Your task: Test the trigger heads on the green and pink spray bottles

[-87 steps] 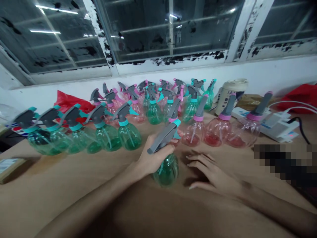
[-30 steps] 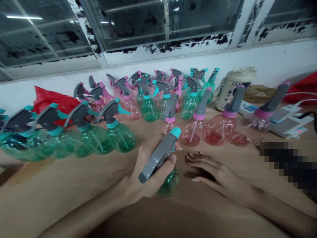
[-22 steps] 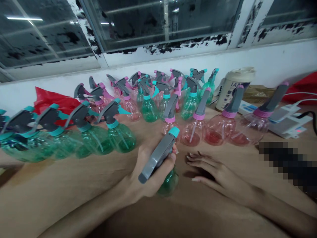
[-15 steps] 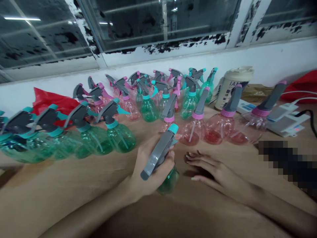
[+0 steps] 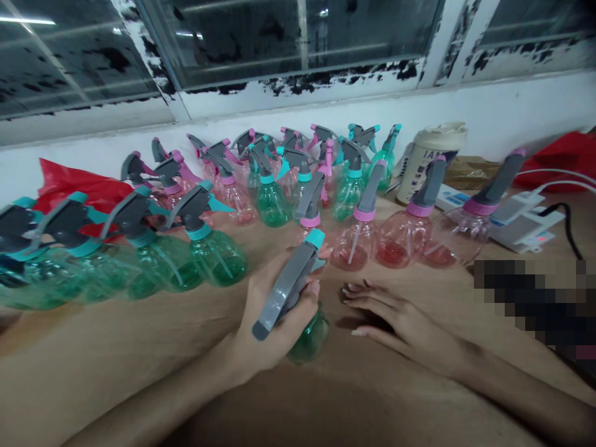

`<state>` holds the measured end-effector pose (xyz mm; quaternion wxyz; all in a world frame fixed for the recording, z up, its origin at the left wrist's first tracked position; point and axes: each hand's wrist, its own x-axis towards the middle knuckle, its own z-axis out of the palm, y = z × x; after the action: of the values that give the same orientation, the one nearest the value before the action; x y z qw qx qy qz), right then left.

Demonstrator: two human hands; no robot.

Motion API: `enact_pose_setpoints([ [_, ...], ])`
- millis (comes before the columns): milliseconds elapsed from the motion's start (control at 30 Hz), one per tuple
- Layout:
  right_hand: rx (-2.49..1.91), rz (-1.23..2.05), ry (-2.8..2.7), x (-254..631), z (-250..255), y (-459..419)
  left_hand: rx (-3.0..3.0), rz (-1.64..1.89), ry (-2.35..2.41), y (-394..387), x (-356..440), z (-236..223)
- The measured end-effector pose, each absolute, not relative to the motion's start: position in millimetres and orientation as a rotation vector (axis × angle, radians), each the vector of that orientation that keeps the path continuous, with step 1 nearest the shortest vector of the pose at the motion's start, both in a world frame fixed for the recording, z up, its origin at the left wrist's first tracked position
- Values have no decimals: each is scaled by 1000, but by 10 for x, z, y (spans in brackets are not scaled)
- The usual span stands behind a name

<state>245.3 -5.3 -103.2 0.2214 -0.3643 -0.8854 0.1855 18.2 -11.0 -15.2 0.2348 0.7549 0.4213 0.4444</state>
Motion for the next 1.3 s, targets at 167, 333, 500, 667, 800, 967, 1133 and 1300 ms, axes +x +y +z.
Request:
enact_pose_setpoints([
  [167,-1021,537,-2443,2461,-1025,-52,2024,1186,1143,-116,160,-153],
  [333,-1030,537,-2444,2466,-1031,-49,2056,1141,1156,-103,150,-116],
  [500,-1037,526,-2463,2460,-1032,-55,2098,1148,1155,-97,158,-71],
  [667,-1019,500,-2465,2454,-1025,-55,2116,1107,1164,-97,142,-41],
  [800,-1024,488,-2476,2463,-1029,-58,2049,1099,1155,-101,142,-19],
  [967,-1012,463,-2462,2466,-1036,-59,2060,1105,1118,-103,142,-17],
  [1133,-1016,435,-2482,2464,-1042,-65,2179,1092,1190,-84,134,-45],
  [1300,-1008,353,-2514,2459,-1087,-77,2151,1066,1221,-97,148,-69],
])
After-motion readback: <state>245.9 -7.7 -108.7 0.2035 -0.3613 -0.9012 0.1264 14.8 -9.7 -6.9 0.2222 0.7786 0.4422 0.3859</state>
